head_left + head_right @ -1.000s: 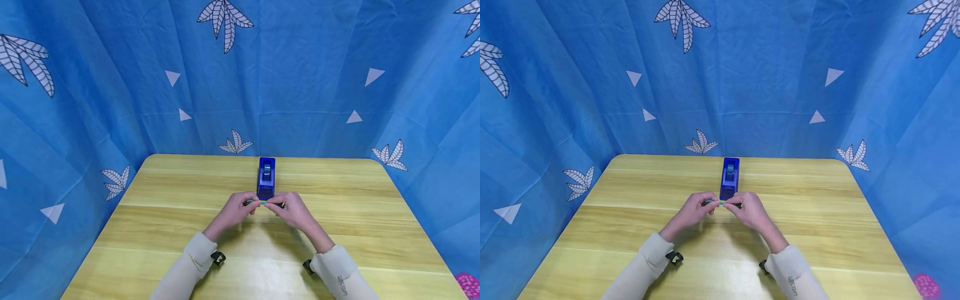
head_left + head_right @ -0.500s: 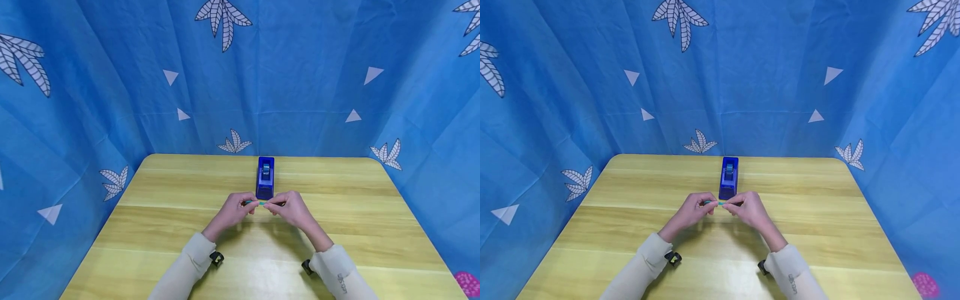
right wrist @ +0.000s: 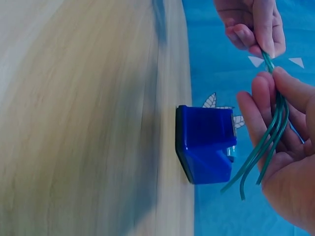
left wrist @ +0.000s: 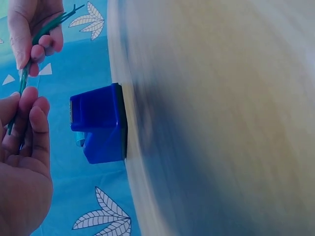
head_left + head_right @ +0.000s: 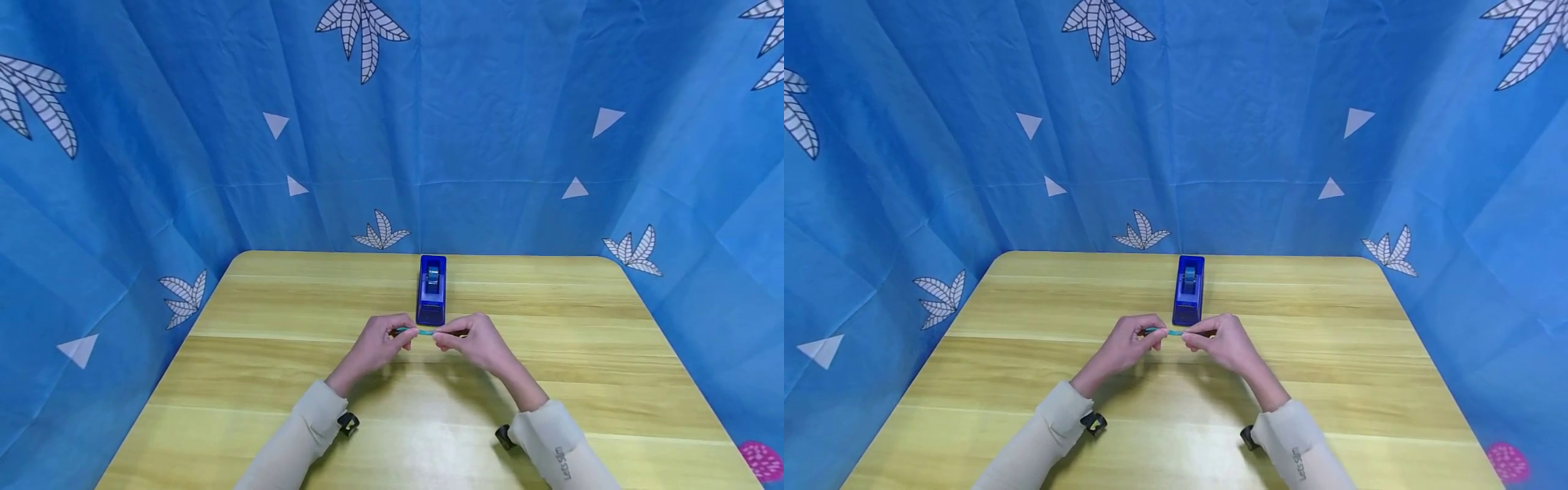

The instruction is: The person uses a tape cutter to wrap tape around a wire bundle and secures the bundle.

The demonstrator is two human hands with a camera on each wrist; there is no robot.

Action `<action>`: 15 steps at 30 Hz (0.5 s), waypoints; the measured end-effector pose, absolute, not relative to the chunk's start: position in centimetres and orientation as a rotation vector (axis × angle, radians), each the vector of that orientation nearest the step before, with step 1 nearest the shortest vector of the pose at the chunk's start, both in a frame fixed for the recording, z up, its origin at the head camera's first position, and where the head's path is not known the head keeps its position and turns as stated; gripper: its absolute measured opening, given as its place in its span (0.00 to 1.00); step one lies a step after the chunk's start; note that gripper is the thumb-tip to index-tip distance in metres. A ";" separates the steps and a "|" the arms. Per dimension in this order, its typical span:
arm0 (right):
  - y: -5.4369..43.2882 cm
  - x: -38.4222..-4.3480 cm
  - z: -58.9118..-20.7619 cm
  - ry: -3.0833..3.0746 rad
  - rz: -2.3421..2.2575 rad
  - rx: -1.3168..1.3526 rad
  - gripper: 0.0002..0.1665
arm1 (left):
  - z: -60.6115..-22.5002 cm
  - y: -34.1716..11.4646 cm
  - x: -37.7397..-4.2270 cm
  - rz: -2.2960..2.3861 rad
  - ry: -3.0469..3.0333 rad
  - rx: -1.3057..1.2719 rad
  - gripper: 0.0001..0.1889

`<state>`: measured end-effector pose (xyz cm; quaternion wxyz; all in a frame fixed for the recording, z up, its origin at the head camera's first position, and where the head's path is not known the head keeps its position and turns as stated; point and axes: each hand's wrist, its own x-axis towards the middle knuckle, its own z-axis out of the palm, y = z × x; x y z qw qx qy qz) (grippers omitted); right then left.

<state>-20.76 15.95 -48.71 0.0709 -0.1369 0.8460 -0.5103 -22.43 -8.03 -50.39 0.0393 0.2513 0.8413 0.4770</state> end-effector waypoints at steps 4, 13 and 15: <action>16.2 -20.8 -48.7 2.549 -1.531 -0.387 0.13 | -50.5 -7.9 -22.4 1.487 2.560 0.761 0.12; 16.0 -21.0 -48.7 2.522 -1.585 -0.409 0.12 | -50.5 -8.1 -22.0 1.512 2.540 0.754 0.12; 15.8 -21.0 -48.7 2.514 -1.599 -0.391 0.12 | -50.5 -8.3 -22.0 1.522 2.538 0.743 0.12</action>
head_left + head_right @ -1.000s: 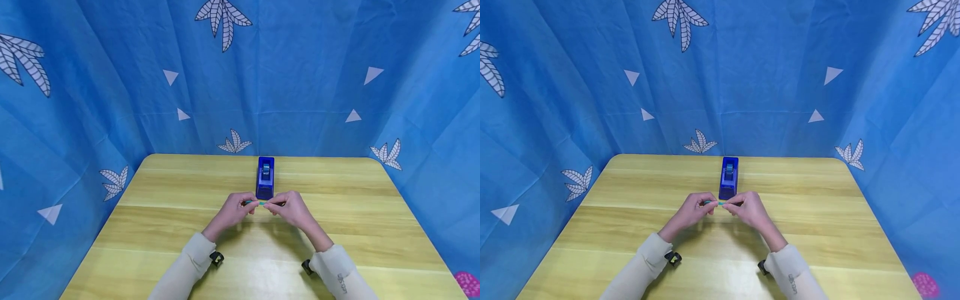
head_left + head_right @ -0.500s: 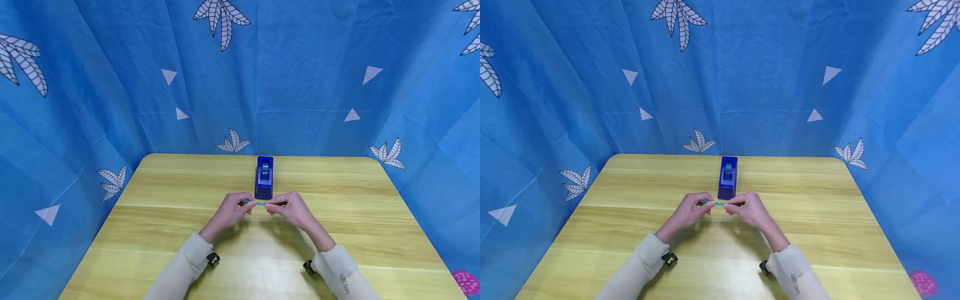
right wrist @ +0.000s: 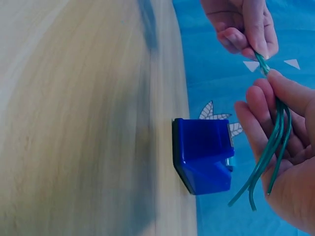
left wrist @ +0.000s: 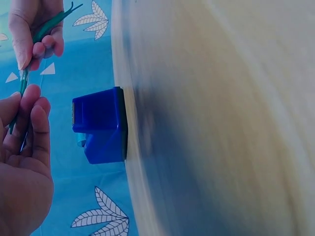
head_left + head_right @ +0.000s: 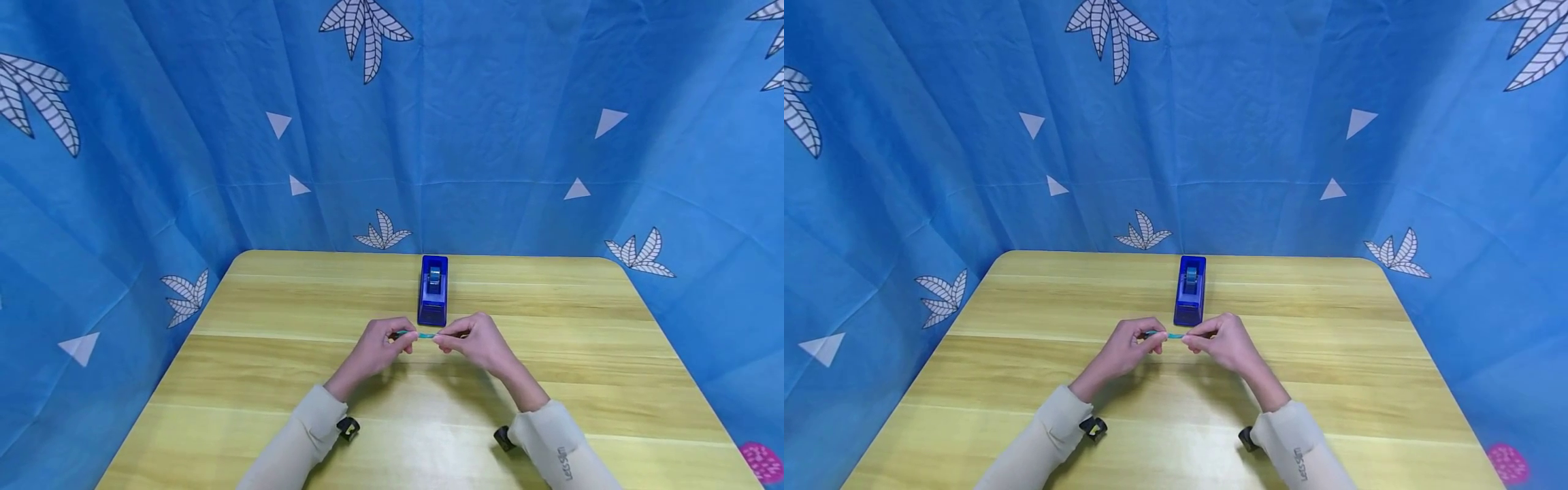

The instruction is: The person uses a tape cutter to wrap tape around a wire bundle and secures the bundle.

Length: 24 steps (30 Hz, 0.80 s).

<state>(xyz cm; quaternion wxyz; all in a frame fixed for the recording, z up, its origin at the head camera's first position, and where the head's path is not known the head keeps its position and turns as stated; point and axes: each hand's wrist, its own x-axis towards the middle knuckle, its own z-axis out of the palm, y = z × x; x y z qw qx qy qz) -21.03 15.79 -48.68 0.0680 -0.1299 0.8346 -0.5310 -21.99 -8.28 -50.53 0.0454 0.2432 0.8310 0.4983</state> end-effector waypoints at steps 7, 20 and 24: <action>15.9 -21.1 -48.7 2.475 -1.576 -0.378 0.15 | -50.5 -8.7 -22.1 1.550 2.525 0.722 0.12; 18.3 -20.6 -48.5 2.432 -1.613 -0.421 0.17 | -50.2 -9.5 -22.3 1.594 2.527 0.646 0.13; 18.9 -20.5 -48.7 2.434 -1.617 -0.421 0.17 | -50.3 -9.7 -22.4 1.605 2.517 0.644 0.13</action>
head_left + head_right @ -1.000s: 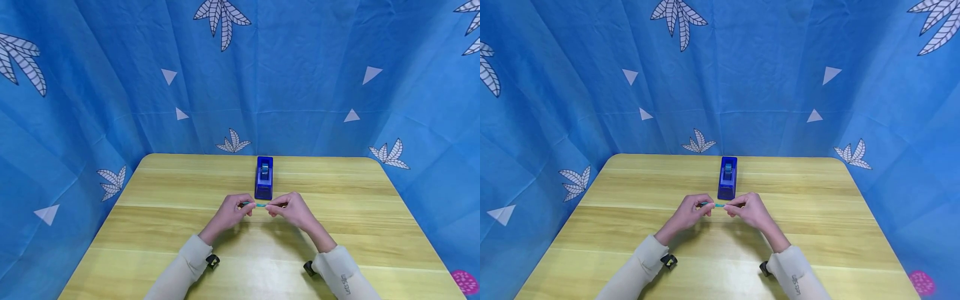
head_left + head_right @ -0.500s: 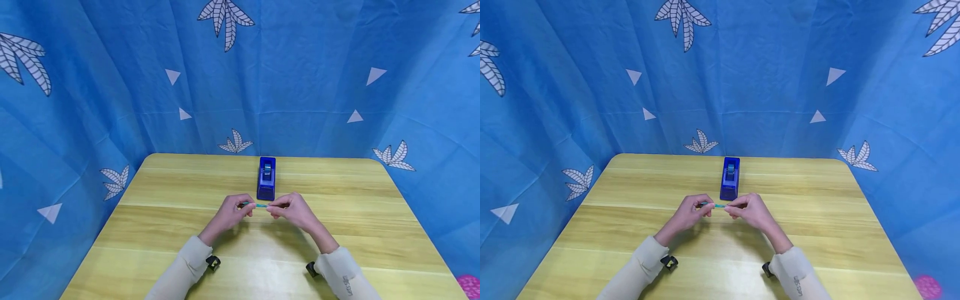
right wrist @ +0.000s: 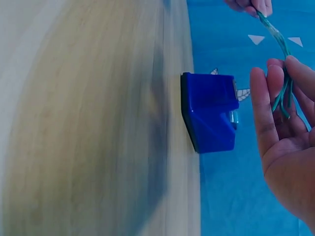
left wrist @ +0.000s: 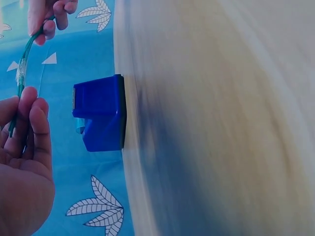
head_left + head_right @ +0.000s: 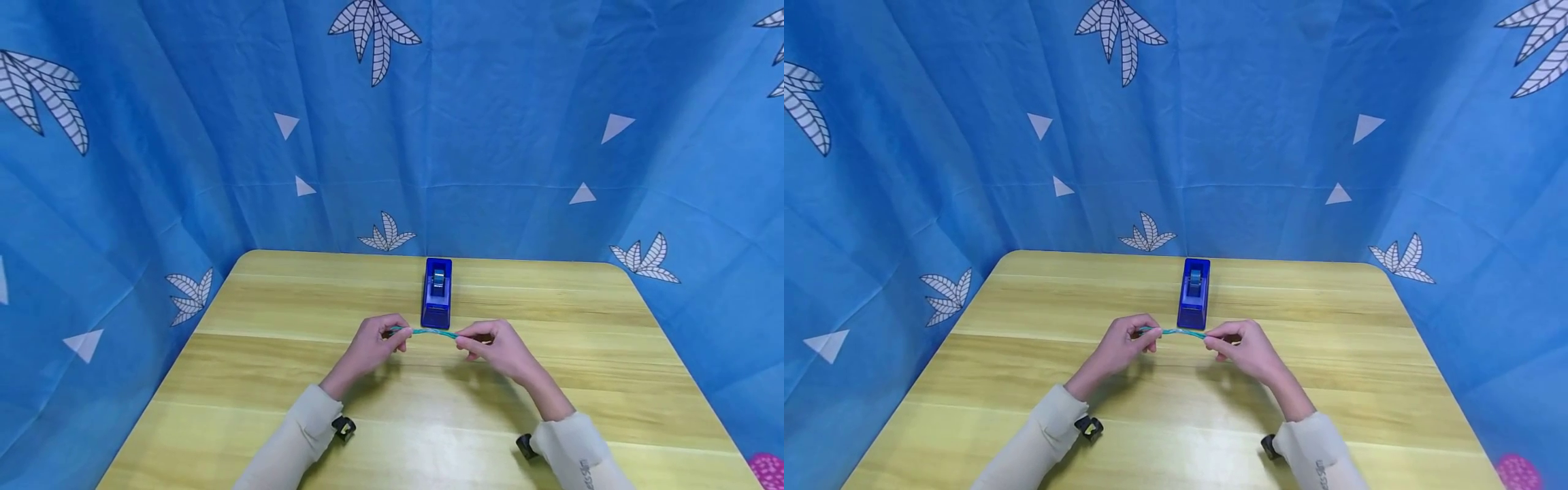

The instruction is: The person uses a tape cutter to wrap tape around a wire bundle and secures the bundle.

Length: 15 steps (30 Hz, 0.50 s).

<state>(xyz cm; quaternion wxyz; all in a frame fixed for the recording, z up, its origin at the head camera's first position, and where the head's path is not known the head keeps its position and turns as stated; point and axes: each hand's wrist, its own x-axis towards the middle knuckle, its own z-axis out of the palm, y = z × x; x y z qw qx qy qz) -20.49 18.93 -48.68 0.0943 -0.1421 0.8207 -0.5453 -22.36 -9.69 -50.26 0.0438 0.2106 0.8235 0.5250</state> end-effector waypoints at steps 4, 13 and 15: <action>19.5 -20.4 -49.0 2.431 -1.625 -0.390 0.17 | -50.4 -9.9 -22.4 1.612 2.510 0.634 0.14; 20.1 -20.3 -49.4 2.445 -1.637 -0.376 0.13 | -50.7 -10.2 -22.4 1.609 2.503 0.645 0.14; 20.1 -20.2 -49.3 2.441 -1.644 -0.377 0.13 | -50.7 -10.2 -22.3 1.604 2.510 0.640 0.14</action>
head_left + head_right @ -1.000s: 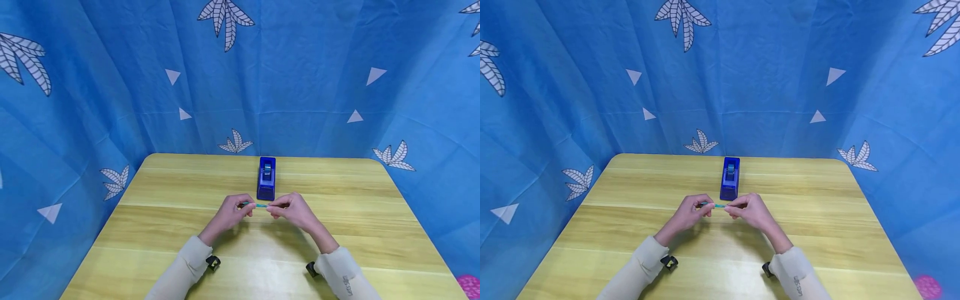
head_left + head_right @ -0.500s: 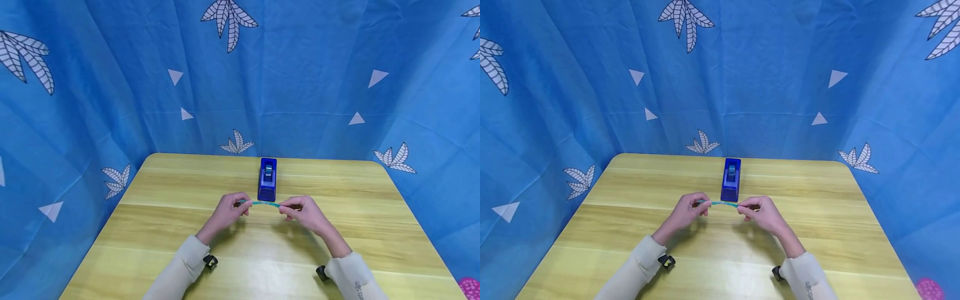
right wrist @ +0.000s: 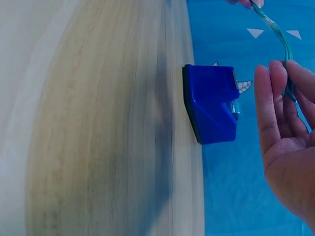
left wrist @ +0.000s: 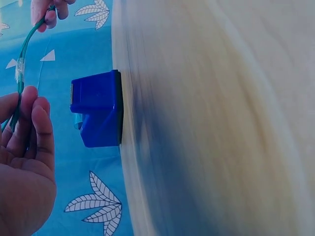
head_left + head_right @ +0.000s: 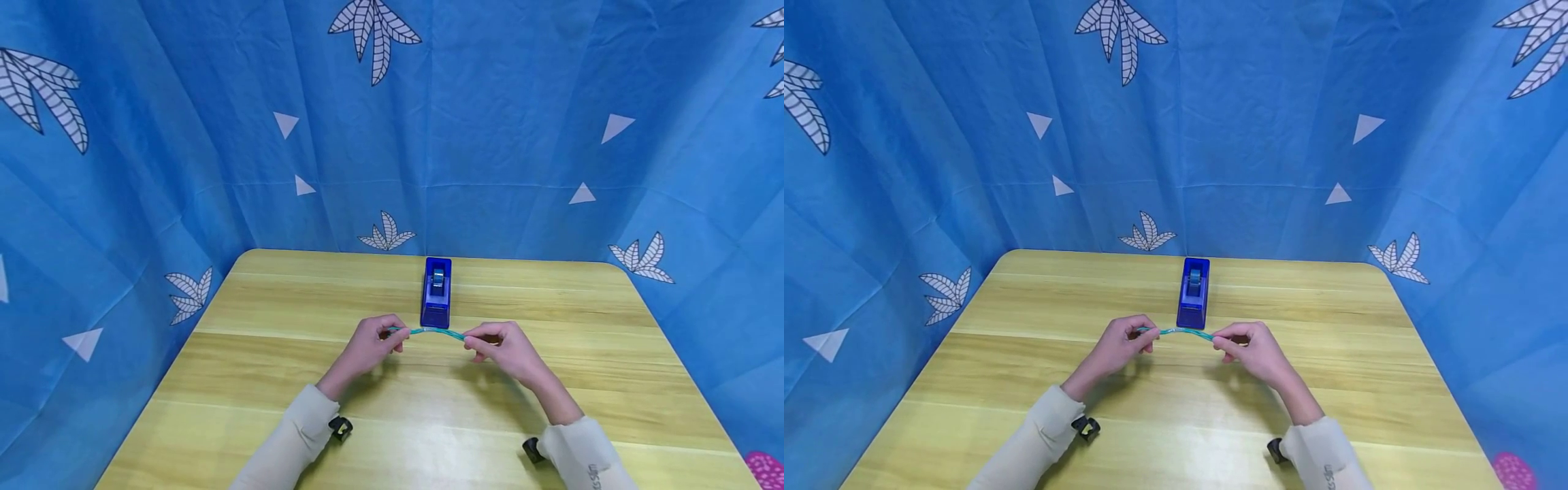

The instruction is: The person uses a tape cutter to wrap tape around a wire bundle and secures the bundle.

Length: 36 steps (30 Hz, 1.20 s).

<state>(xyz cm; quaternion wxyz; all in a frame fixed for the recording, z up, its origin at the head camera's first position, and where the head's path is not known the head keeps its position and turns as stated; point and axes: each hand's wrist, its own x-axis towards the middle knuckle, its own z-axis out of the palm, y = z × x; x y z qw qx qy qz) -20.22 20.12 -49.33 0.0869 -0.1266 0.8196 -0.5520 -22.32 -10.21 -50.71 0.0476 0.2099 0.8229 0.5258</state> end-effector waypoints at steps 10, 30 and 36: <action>20.6 -20.1 -49.2 2.444 -1.673 -0.334 0.13 | -50.6 -10.2 -22.3 1.606 2.557 0.617 0.05; 19.9 -20.4 -49.9 2.402 -1.698 -0.285 0.14 | -50.8 -10.6 -22.5 1.565 2.558 0.621 0.07; 19.6 -20.6 -50.2 2.398 -1.672 -0.277 0.15 | -51.3 -10.7 -22.8 1.499 2.551 0.587 0.05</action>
